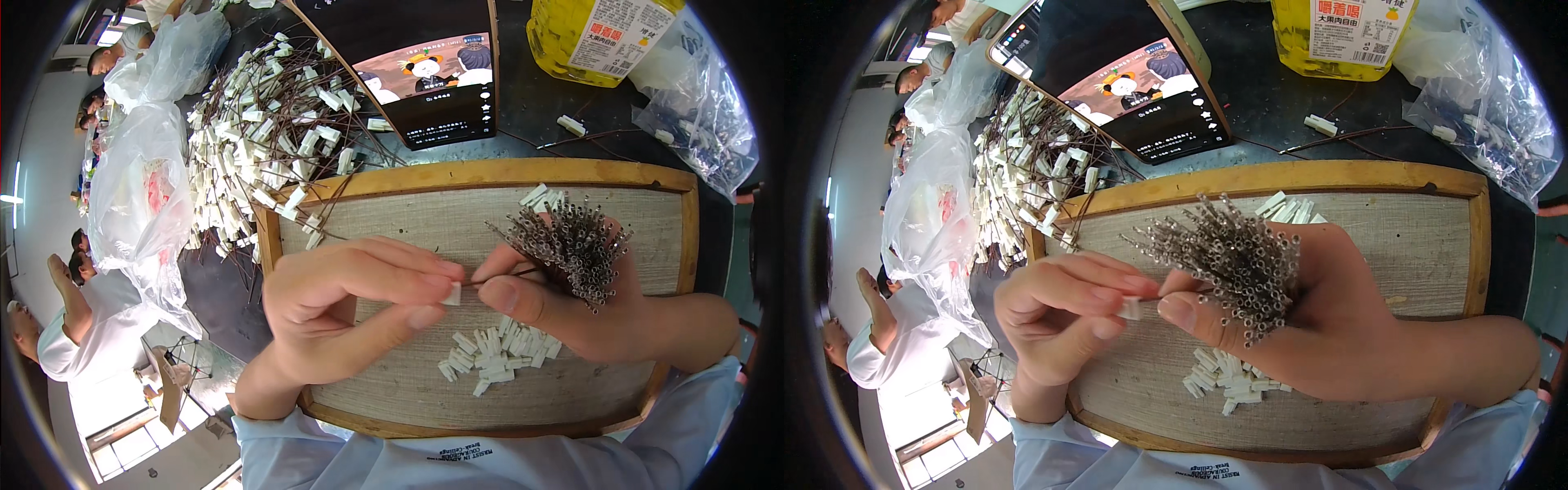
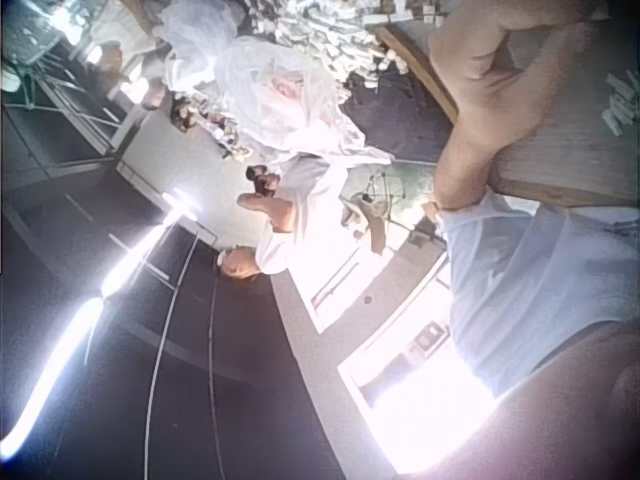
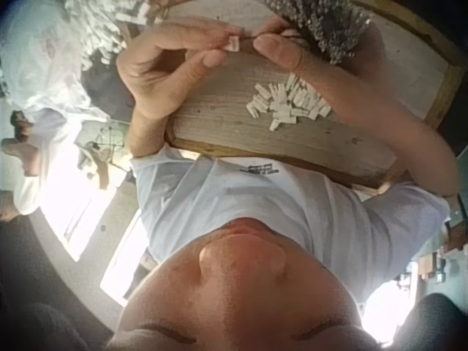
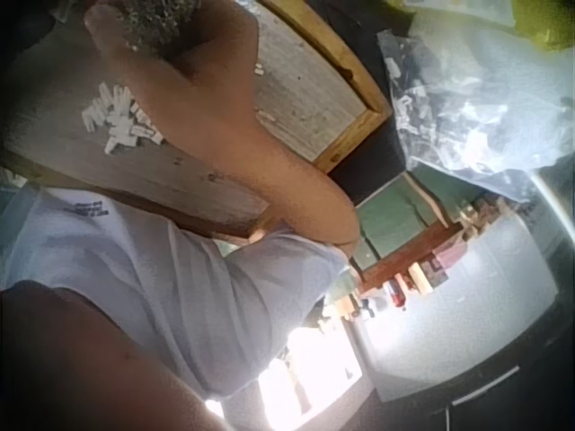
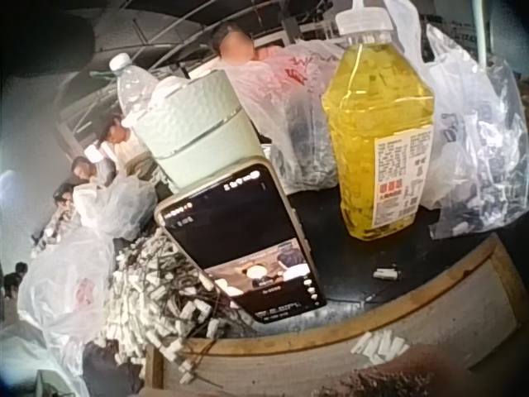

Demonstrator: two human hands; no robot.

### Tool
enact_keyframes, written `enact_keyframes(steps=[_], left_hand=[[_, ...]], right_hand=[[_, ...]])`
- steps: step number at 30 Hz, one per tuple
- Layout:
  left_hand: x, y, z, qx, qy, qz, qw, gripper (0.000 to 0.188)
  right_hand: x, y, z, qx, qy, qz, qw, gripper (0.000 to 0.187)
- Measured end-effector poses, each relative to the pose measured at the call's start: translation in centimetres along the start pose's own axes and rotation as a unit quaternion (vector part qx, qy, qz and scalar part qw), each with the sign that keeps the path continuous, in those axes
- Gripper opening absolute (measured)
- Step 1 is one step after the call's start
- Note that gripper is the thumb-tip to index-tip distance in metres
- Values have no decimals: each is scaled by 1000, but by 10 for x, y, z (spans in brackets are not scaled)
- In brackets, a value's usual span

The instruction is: The person assembles small electrical wiring components by hand at a workbench, working with wiring harnesses, plastic connectors, and electrical wires.

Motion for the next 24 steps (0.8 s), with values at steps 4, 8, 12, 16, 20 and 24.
enact_keyframes(steps=[4, 8, 12, 16, 20, 24], left_hand=[[-5, 6, 38, -33, 219, -41, 974, 26], [-15, 19, 32, -541, 153, -191, 805, 40], [4, 15, -20, -354, -284, -106, 885, 27], [22, 1, -37, -409, -342, -93, 841, 24], [26, -5, -40, -433, -332, -113, 830, 24], [19, -11, -36, -459, -305, -125, 825, 22]], right_hand=[[0, -9, -1, -23, 76, 58, 995, 19], [-4, 0, 1, -104, 123, 10, 987, 22], [-2, 1, 2, -107, 136, 3, 985, 19], [0, -3, 4, -68, 144, 67, 985, 16], [0, -10, 5, -46, 109, 82, 990, 14], [0, -12, 3, -41, 106, 68, 991, 12]])
Point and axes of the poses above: each hand's wrist, its own x-axis away from the middle knuckle, its own z-axis out of the back of the hand, y = z × x, the point moved 3 cm from there along -x, towards the middle knuckle, and after that the axes turned 9 degrees about y, right-handed, at the moved point
